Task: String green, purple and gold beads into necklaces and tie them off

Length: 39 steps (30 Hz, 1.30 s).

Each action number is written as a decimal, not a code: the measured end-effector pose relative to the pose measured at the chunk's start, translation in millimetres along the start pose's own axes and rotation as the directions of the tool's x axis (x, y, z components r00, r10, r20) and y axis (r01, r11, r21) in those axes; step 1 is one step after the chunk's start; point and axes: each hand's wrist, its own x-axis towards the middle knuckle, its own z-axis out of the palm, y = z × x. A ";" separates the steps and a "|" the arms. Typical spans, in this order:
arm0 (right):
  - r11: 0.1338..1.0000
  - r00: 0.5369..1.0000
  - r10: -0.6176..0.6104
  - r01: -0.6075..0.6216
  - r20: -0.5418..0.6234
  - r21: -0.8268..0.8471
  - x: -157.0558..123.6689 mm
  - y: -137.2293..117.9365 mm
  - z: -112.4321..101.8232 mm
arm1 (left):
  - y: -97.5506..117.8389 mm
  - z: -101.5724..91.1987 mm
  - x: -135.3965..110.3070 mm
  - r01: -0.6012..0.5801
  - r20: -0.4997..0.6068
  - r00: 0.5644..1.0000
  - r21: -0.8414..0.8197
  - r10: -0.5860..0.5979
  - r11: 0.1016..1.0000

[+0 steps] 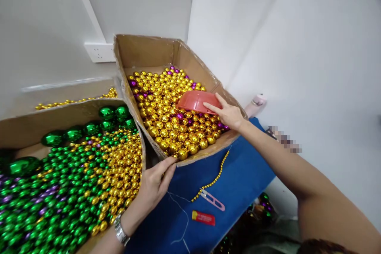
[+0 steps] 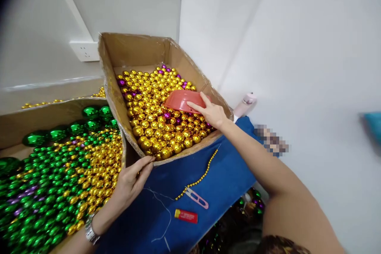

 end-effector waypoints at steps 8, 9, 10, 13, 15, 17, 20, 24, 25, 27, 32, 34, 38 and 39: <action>0.996 0.998 0.056 -0.053 -0.032 0.075 9.6 -3.5 8.1 | -5.1 6.7 -4.3 0.032 0.000 0.999 0.031 -0.032 0.999; 0.996 0.998 0.036 -0.032 -0.042 0.083 9.9 -0.6 7.8 | -5.1 7.1 -4.4 0.026 -0.001 1.000 0.034 -0.026 0.999; 0.996 0.999 0.016 -0.011 -0.051 0.094 10.5 2.5 7.1 | -5.0 7.3 -4.2 0.018 -0.003 1.000 0.037 -0.018 0.999; 0.990 0.996 -0.034 0.045 -0.084 0.130 13.9 10.4 4.3 | -3.9 7.1 -3.0 0.004 -0.005 1.000 0.039 -0.004 0.999; 0.987 0.992 -0.055 0.071 -0.110 0.143 15.3 13.9 4.8 | -2.9 6.5 -2.1 -0.002 0.005 1.000 0.037 0.001 0.999; 0.985 0.988 -0.063 0.085 -0.141 0.152 14.2 17.8 8.1 | -2.1 5.7 -1.3 -0.008 0.023 1.000 0.040 0.007 0.999; 0.977 0.978 -0.077 0.113 -0.195 0.182 9.1 28.5 14.9 | -1.4 4.7 -0.6 -0.026 0.029 0.999 0.049 0.025 0.998; 0.960 0.965 -0.114 0.169 -0.238 0.224 8.3 49.1 15.8 | -1.2 3.9 0.0 -0.032 0.023 0.999 0.055 0.031 0.998; 0.954 0.961 -0.131 0.189 -0.242 0.234 10.5 53.9 14.0 | -1.0 3.7 0.1 -0.027 0.025 0.999 0.058 0.026 0.998; 0.935 0.952 -0.181 0.244 -0.245 0.258 17.1 62.3 8.9 | -0.7 3.4 0.2 -0.019 0.031 0.999 0.064 0.017 0.998; 0.875 0.932 -0.257 0.336 -0.255 0.349 40.6 77.4 -1.9 | -0.4 3.1 1.4 -0.024 0.040 0.999 0.065 0.021 0.998; 0.855 0.934 -0.259 0.340 -0.247 0.390 53.0 81.4 -3.2 | -1.2 3.3 1.6 -0.033 0.039 0.999 0.066 0.030 0.997; 0.807 0.942 -0.262 0.333 -0.209 0.488 81.1 83.1 3.6 | -3.7 4.1 -0.3 -0.040 0.026 0.999 0.078 0.038 0.996; 0.790 0.947 -0.251 0.319 -0.198 0.524 86.8 82.4 7.8 | -4.3 4.3 -1.0 -0.039 0.021 0.999 0.085 0.037 0.996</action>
